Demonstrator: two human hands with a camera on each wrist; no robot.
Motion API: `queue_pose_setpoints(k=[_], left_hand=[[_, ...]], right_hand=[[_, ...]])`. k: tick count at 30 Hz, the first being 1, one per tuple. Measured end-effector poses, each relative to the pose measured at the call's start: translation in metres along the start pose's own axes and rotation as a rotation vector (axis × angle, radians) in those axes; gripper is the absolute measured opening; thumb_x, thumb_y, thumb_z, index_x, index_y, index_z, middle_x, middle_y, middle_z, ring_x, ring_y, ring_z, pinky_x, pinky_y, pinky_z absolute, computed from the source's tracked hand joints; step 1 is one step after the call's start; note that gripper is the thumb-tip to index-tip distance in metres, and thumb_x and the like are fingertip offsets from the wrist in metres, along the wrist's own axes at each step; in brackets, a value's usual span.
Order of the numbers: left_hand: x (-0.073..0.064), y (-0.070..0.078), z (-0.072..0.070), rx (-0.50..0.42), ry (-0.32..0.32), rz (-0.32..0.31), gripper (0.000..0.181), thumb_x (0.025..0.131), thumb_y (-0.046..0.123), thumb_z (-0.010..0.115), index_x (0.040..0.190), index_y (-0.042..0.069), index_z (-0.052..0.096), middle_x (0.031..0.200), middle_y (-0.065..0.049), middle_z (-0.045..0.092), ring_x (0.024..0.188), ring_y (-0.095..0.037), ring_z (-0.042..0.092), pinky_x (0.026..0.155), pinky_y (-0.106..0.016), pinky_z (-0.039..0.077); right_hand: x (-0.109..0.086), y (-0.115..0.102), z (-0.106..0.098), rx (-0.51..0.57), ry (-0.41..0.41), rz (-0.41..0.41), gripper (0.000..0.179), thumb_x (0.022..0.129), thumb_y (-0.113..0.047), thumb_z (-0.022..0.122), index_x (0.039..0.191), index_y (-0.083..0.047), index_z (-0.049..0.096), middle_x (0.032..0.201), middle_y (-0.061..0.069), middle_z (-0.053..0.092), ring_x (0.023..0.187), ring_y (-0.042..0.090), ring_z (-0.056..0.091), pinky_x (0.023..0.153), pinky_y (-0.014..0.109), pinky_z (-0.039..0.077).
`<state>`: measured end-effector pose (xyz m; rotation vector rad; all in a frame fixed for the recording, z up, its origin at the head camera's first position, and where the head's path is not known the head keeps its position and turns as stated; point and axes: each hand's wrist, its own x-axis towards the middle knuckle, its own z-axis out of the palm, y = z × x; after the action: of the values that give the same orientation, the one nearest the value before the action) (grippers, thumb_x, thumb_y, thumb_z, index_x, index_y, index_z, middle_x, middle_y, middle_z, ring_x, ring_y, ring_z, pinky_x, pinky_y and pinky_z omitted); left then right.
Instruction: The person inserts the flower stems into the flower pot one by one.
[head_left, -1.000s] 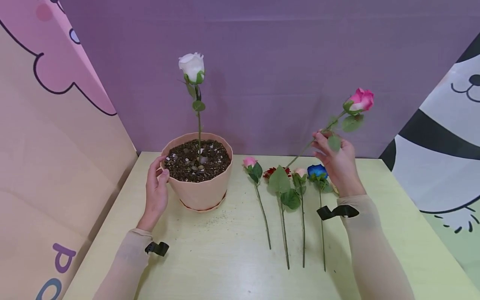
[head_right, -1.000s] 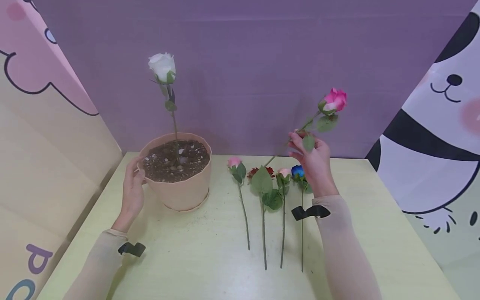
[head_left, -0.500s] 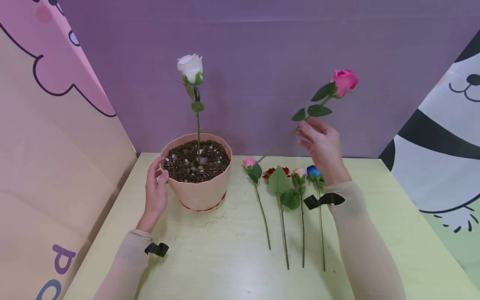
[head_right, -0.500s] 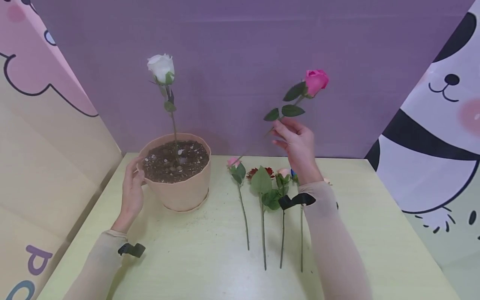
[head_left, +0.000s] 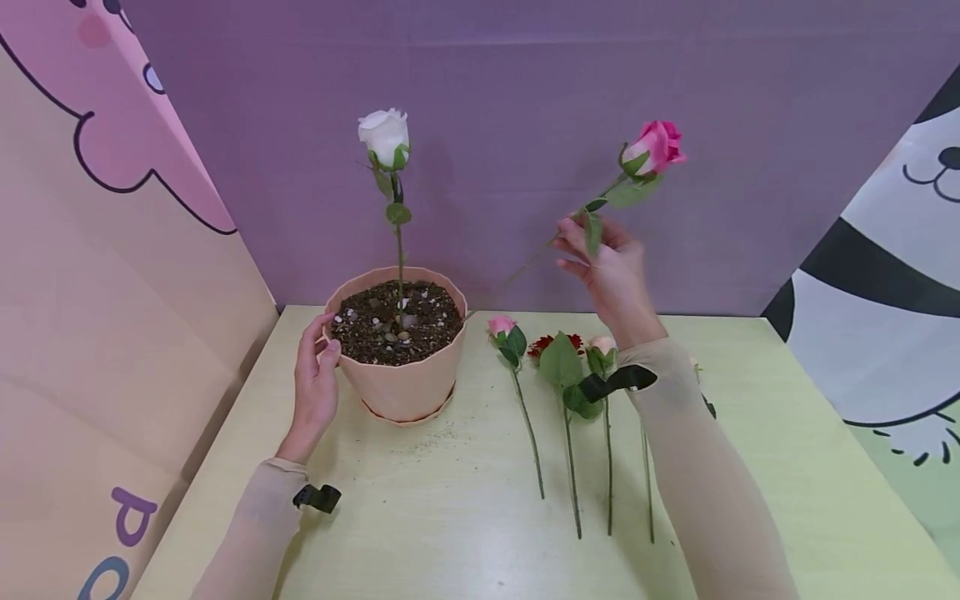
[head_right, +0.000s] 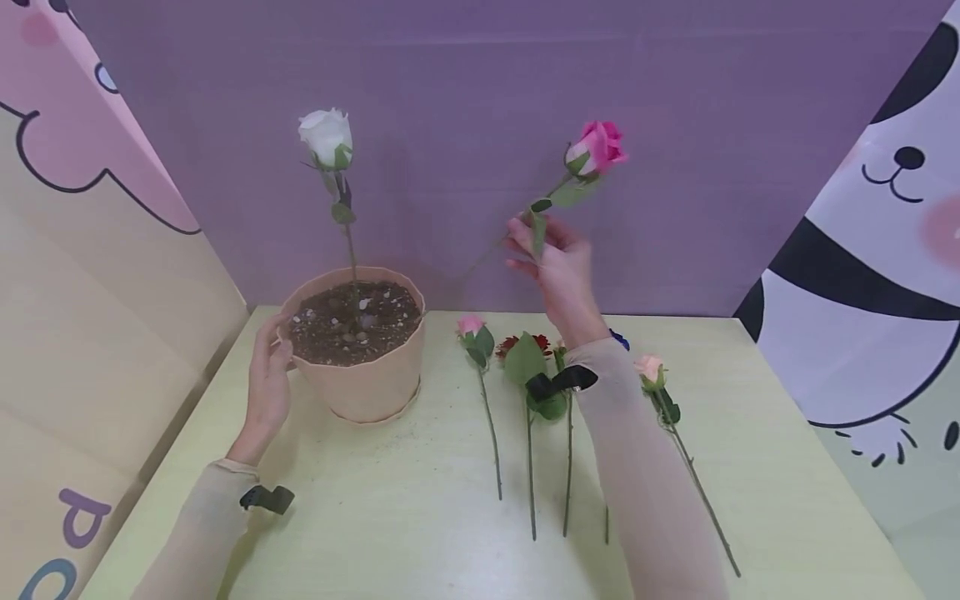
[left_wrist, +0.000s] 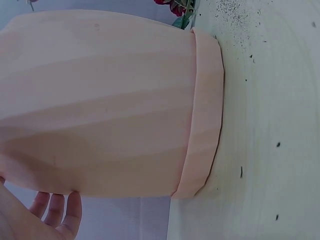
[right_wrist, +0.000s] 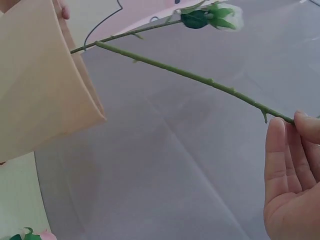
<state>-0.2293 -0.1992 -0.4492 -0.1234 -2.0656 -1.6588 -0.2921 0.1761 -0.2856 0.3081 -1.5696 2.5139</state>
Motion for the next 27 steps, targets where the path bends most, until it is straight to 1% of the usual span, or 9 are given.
queue_pose_setpoints(k=[4, 7, 10, 13, 15, 18, 22, 24, 27], left_hand=[[0.000, -0.002, -0.001, 0.000, 0.002, -0.002, 0.048, 0.112, 0.015, 0.038, 0.159, 0.007, 0.042, 0.166, -0.014, 0.040, 0.138, -0.037, 0.045, 0.106, -0.038, 0.041], [0.000, -0.002, -0.002, -0.002, 0.005, 0.000, 0.048, 0.112, 0.015, 0.038, 0.158, 0.007, 0.042, 0.166, -0.014, 0.040, 0.138, -0.037, 0.045, 0.105, -0.037, 0.041], [0.000, -0.001, -0.001, -0.016, 0.002, 0.001, 0.048, 0.112, 0.015, 0.039, 0.158, 0.007, 0.043, 0.165, -0.014, 0.040, 0.136, -0.036, 0.045, 0.104, -0.033, 0.041], [0.000, 0.000, 0.000, -0.023, -0.001, 0.001, 0.047, 0.112, 0.015, 0.039, 0.158, 0.008, 0.043, 0.164, -0.014, 0.041, 0.135, -0.036, 0.046, 0.102, -0.030, 0.042], [0.000, -0.001, 0.000, -0.016, -0.004, -0.006, 0.048, 0.112, 0.015, 0.039, 0.158, 0.007, 0.043, 0.165, -0.014, 0.041, 0.135, -0.035, 0.046, 0.103, -0.030, 0.042], [0.001, -0.002, 0.001, -0.011, -0.003, -0.013, 0.048, 0.112, 0.016, 0.038, 0.159, 0.008, 0.043, 0.165, -0.013, 0.041, 0.136, -0.034, 0.046, 0.104, -0.033, 0.041], [0.002, -0.002, 0.001, -0.016, 0.001, -0.011, 0.048, 0.112, 0.017, 0.039, 0.159, 0.008, 0.043, 0.165, -0.012, 0.042, 0.135, -0.033, 0.046, 0.104, -0.033, 0.041], [0.002, -0.003, 0.000, -0.015, 0.002, -0.009, 0.047, 0.112, 0.017, 0.039, 0.158, 0.008, 0.043, 0.165, -0.012, 0.042, 0.136, -0.033, 0.046, 0.104, -0.032, 0.041], [0.002, -0.003, 0.001, -0.014, -0.001, -0.008, 0.048, 0.112, 0.017, 0.039, 0.158, 0.008, 0.043, 0.165, -0.012, 0.041, 0.138, -0.036, 0.046, 0.106, -0.036, 0.041]], right_hand=[[0.006, 0.009, 0.011, -0.025, -0.007, -0.035, 0.018, 0.092, -0.011, 0.083, 0.106, -0.004, 0.075, 0.096, 0.003, 0.079, 0.083, 0.014, 0.078, 0.069, 0.026, 0.063], [0.009, 0.018, 0.021, -0.103, -0.007, -0.066, 0.021, 0.093, -0.014, 0.082, 0.110, -0.003, 0.074, 0.096, 0.002, 0.080, 0.085, 0.013, 0.079, 0.070, 0.027, 0.063], [0.011, 0.026, 0.030, -0.195, -0.011, -0.088, 0.023, 0.094, -0.016, 0.082, 0.111, -0.004, 0.074, 0.097, 0.001, 0.081, 0.086, 0.012, 0.079, 0.071, 0.028, 0.064], [0.011, 0.034, 0.037, -0.253, -0.013, -0.107, 0.018, 0.094, -0.014, 0.081, 0.109, -0.006, 0.075, 0.094, -0.002, 0.082, 0.084, 0.012, 0.079, 0.070, 0.029, 0.064], [0.012, 0.038, 0.041, -0.272, -0.014, -0.114, 0.018, 0.094, -0.012, 0.081, 0.109, -0.004, 0.075, 0.092, -0.004, 0.081, 0.082, 0.012, 0.079, 0.069, 0.029, 0.064], [0.015, 0.042, 0.047, -0.315, -0.018, -0.127, 0.026, 0.094, -0.011, 0.081, 0.114, 0.004, 0.075, 0.092, -0.005, 0.081, 0.081, 0.011, 0.079, 0.069, 0.029, 0.064], [0.020, 0.045, 0.055, -0.397, -0.029, -0.130, 0.040, 0.094, -0.014, 0.081, 0.124, 0.010, 0.072, 0.102, 0.005, 0.083, 0.082, 0.009, 0.078, 0.069, 0.028, 0.064], [0.022, 0.046, 0.060, -0.431, -0.039, -0.130, 0.042, 0.094, -0.015, 0.081, 0.126, 0.011, 0.072, 0.108, 0.012, 0.082, 0.081, 0.008, 0.077, 0.069, 0.027, 0.063], [0.023, 0.047, 0.067, -0.472, -0.059, -0.130, 0.041, 0.094, -0.016, 0.081, 0.126, 0.010, 0.073, 0.113, 0.019, 0.080, 0.080, 0.006, 0.076, 0.067, 0.026, 0.062]])
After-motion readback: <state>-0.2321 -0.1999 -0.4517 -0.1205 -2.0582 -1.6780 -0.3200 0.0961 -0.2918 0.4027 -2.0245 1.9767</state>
